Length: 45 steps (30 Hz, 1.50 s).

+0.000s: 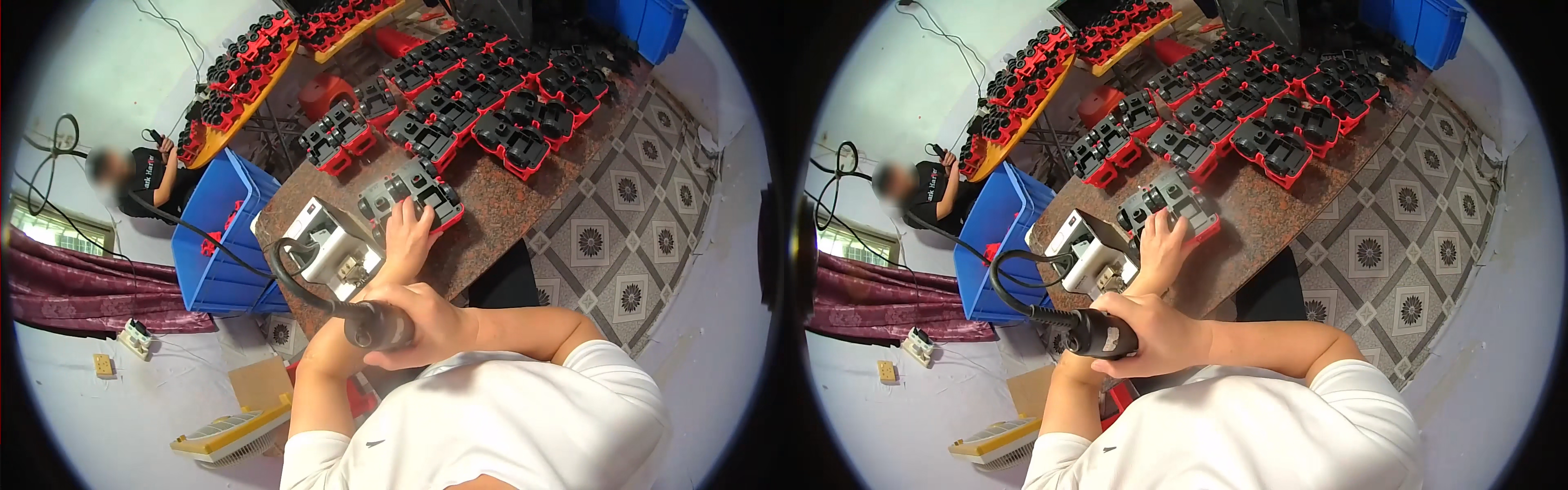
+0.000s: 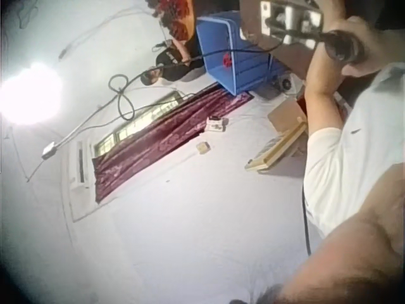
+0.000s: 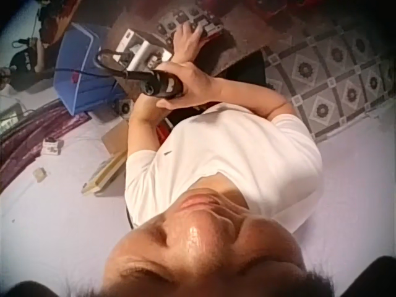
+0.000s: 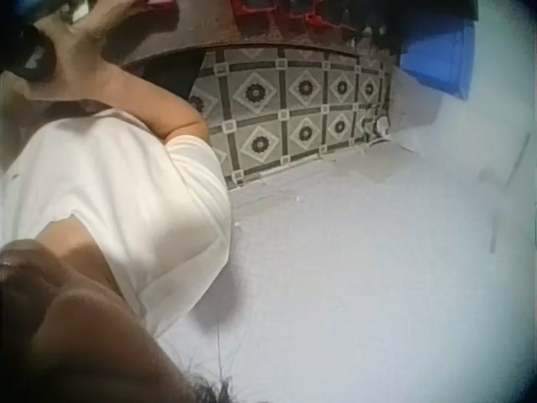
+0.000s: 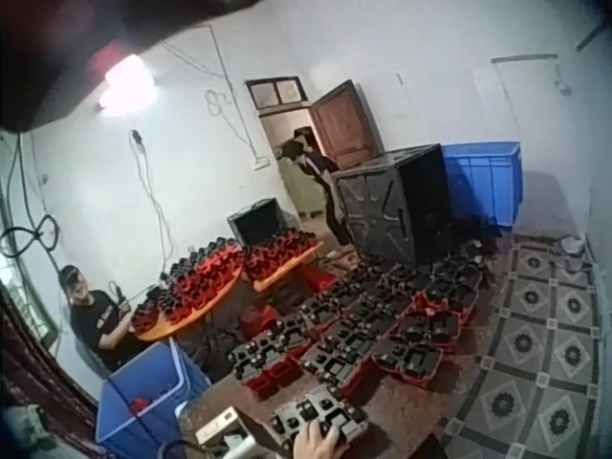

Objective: Assembling and testing battery packs using a powered screwdriver and testing fixture.

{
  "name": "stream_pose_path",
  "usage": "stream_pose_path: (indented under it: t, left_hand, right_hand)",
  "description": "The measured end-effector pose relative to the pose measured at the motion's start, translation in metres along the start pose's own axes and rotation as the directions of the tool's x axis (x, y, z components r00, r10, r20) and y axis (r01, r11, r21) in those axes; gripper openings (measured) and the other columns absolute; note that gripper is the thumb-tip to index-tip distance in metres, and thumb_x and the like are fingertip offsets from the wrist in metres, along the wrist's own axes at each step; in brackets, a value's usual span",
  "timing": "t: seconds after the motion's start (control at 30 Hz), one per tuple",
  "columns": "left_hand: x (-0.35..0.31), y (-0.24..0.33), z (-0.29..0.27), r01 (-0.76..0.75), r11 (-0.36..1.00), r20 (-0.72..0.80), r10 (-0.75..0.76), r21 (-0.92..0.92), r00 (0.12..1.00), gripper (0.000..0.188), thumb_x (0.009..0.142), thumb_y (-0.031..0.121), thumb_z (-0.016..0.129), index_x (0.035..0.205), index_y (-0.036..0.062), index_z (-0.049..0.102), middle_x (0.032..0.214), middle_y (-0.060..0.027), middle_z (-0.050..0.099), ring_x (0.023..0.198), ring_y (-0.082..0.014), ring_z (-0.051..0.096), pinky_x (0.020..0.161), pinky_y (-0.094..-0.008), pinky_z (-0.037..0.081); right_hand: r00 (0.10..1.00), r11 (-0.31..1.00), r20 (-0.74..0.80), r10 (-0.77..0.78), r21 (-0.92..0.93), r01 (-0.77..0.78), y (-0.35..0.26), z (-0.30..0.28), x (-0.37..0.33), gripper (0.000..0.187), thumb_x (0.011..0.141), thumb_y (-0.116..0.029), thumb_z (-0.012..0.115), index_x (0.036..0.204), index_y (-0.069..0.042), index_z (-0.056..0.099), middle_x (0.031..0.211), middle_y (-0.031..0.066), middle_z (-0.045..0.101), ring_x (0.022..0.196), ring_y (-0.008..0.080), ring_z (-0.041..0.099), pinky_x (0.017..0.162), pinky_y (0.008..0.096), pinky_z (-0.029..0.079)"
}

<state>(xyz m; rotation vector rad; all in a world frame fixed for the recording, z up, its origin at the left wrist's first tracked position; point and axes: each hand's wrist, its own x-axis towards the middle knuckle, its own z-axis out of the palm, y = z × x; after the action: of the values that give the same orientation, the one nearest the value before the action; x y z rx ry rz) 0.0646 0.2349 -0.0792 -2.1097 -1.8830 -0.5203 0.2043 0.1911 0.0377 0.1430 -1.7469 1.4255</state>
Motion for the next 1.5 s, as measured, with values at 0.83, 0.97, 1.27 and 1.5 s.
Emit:
stream_pose_path:
  t: [0.83, 0.97, 1.27, 1.5]
  left_hand:
    - [-0.053, 0.013, -0.032, 0.156, 0.986, 0.026, -0.155, -0.058, 0.988, 0.041, 0.077, 0.011, 0.053, 0.116, 0.0018, 0.048, 0.086, -0.0121, 0.049, 0.082, -0.0279, 0.051, 0.068, -0.0365, 0.043]
    - [-0.093, 0.041, -0.039, 0.116, 0.949, 0.127, -0.082, -0.293, 0.989, 0.044, 0.076, 0.01, 0.055, 0.118, 0.0006, 0.047, 0.088, -0.0139, 0.049, 0.083, -0.0288, 0.051, 0.071, -0.0379, 0.044]
    - [-0.194, 0.045, -0.149, 0.377, 0.896, 0.268, -0.313, -0.234, 0.911, 0.06, 0.063, 0.011, 0.075, 0.115, 0.0015, 0.047, 0.098, -0.0167, 0.053, 0.088, -0.034, 0.054, 0.073, -0.0417, 0.045]
    - [-0.239, 0.017, -0.125, 0.382, 0.918, 0.161, -0.363, -0.106, 0.918, 0.071, 0.055, 0.003, 0.073, 0.121, 0.0006, 0.046, 0.099, -0.0139, 0.05, 0.091, -0.032, 0.051, 0.075, -0.0411, 0.041]
  right_hand:
    - [0.968, 0.995, -0.248, 0.027, 0.1, -0.002, -0.009, -0.03, 0.02, 0.054, 0.068, -0.004, 0.077, 0.111, -0.002, 0.044, 0.082, 0.0084, 0.056, 0.067, 0.0113, 0.055, 0.06, 0.0239, 0.046]
    - [0.976, 0.999, -0.217, -0.019, 0.032, 0.027, -0.008, -0.031, 0.019, 0.056, 0.07, -0.015, 0.079, 0.111, -0.002, 0.043, 0.08, 0.0086, 0.055, 0.065, 0.0131, 0.055, 0.059, 0.0245, 0.047]
    - [0.965, 0.993, -0.247, 0.09, 0.093, -0.068, 0.007, -0.021, 0.028, 0.042, 0.067, 0.001, 0.076, 0.101, 0.0, 0.05, 0.076, 0.0025, 0.057, 0.061, 0.0066, 0.053, 0.055, 0.0209, 0.042]
    - [0.992, 0.998, -0.112, 0.06, 0.022, -0.058, 0.025, -0.006, 0.026, 0.049, 0.071, -0.002, 0.073, 0.112, 0.0, 0.046, 0.082, 0.0093, 0.057, 0.067, 0.0124, 0.057, 0.058, 0.024, 0.049]
